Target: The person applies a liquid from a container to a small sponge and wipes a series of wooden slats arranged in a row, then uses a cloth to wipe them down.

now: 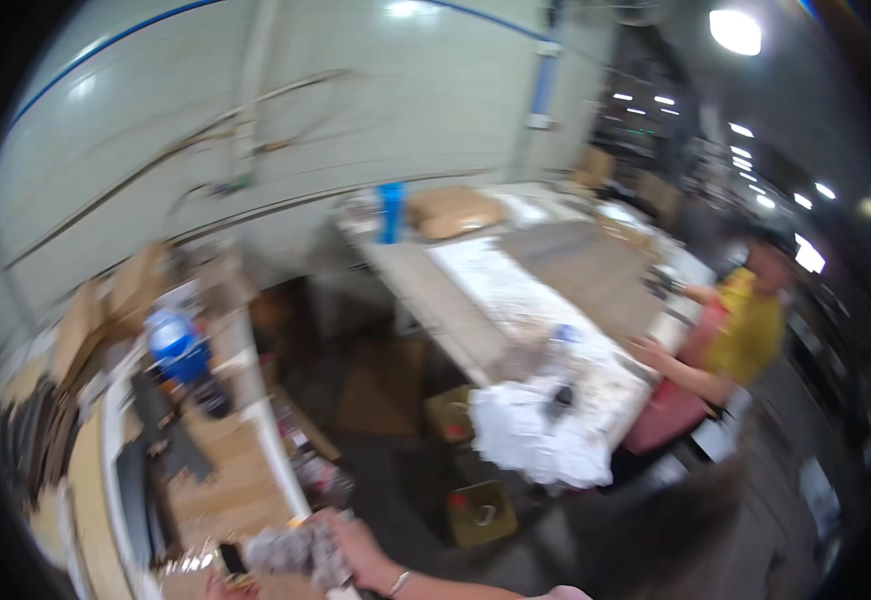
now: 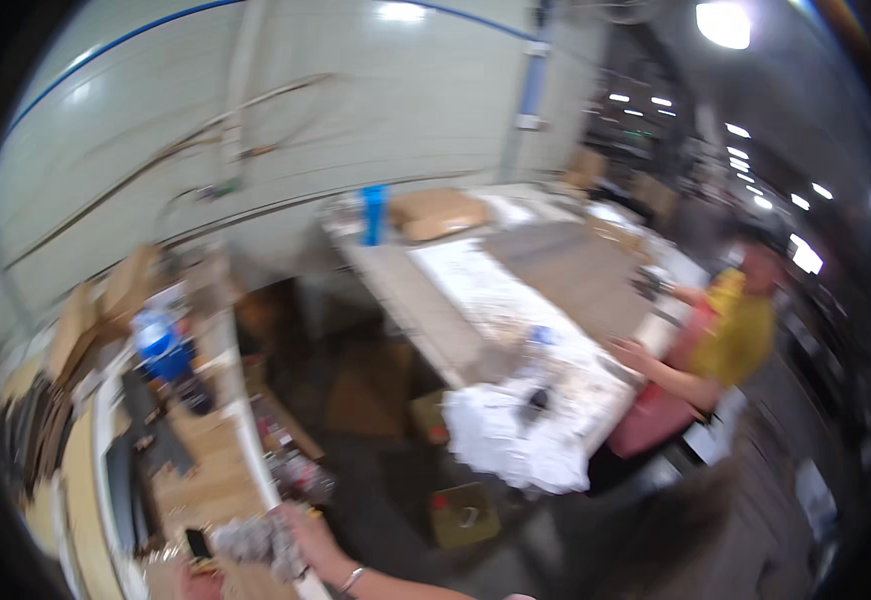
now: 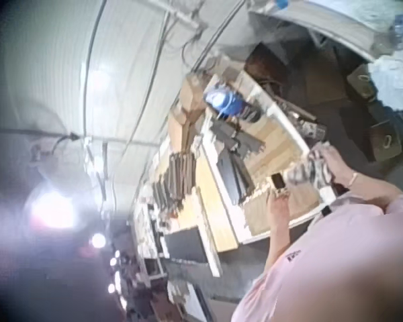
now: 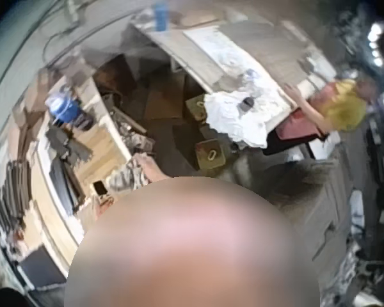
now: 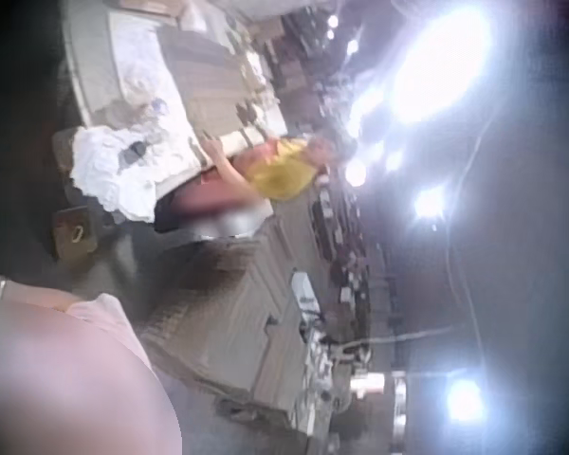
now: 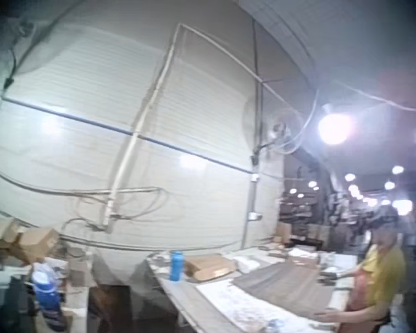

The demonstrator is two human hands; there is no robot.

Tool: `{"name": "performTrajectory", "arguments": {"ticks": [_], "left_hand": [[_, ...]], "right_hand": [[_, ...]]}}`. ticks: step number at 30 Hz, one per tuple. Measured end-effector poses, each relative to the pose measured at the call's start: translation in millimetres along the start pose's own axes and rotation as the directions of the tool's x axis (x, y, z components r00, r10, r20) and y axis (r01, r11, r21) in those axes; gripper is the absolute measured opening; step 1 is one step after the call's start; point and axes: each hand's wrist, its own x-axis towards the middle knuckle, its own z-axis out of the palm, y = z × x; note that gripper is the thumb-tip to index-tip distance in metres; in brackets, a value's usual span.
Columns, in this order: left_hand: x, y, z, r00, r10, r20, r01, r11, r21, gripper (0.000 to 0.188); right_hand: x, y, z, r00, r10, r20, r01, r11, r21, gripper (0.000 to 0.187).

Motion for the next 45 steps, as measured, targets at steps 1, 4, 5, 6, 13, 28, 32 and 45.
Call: {"name": "performTrajectory", "arguments": {"ticks": [1,4,5,6,13,28,32,45], "left_hand": [[-9,11,12,1.0,0.01,0.01,-0.01,1.0,0.001,0.038],[-11,31,74,0.999,0.027,0.042,-0.029,0.999,0.04,0.042],[-11,37,84,0.995,0.097,-0.039,-0.093,0.991,0.095,0.043],[0,40,69,0.996,0.09,-0.014,-0.089,0.991,0.098,0.043],[38,41,47,0.974,0.16,0.162,-0.156,0.987,-0.038,0.039],[47,26,81,0.945,0.081,0.318,-0.075,0.997,-0.033,0.035],[48,22,86,0.958,0.075,0.276,-0.078,0.997,0.0,0.035],[38,15,104,0.99,0.079,0.114,-0.084,0.996,0.035,0.032]], "right_hand": [[-6,12,15,0.998,0.002,0.057,-0.001,1.0,-0.024,0.054],[-1,25,67,0.999,-0.01,0.042,0.006,0.995,0.104,0.065],[3,21,85,0.997,-0.073,0.027,0.068,0.985,0.155,0.064],[2,14,91,0.984,-0.175,-0.036,0.177,0.981,0.081,0.064],[38,64,95,0.937,-0.259,0.235,0.302,0.937,-0.174,0.065],[26,118,80,0.59,-0.579,0.562,0.804,0.362,-0.471,0.076],[34,133,82,0.59,-0.583,0.559,0.799,0.319,-0.51,0.079],[28,115,77,0.523,-0.618,0.587,0.836,0.236,-0.496,0.065]]}}
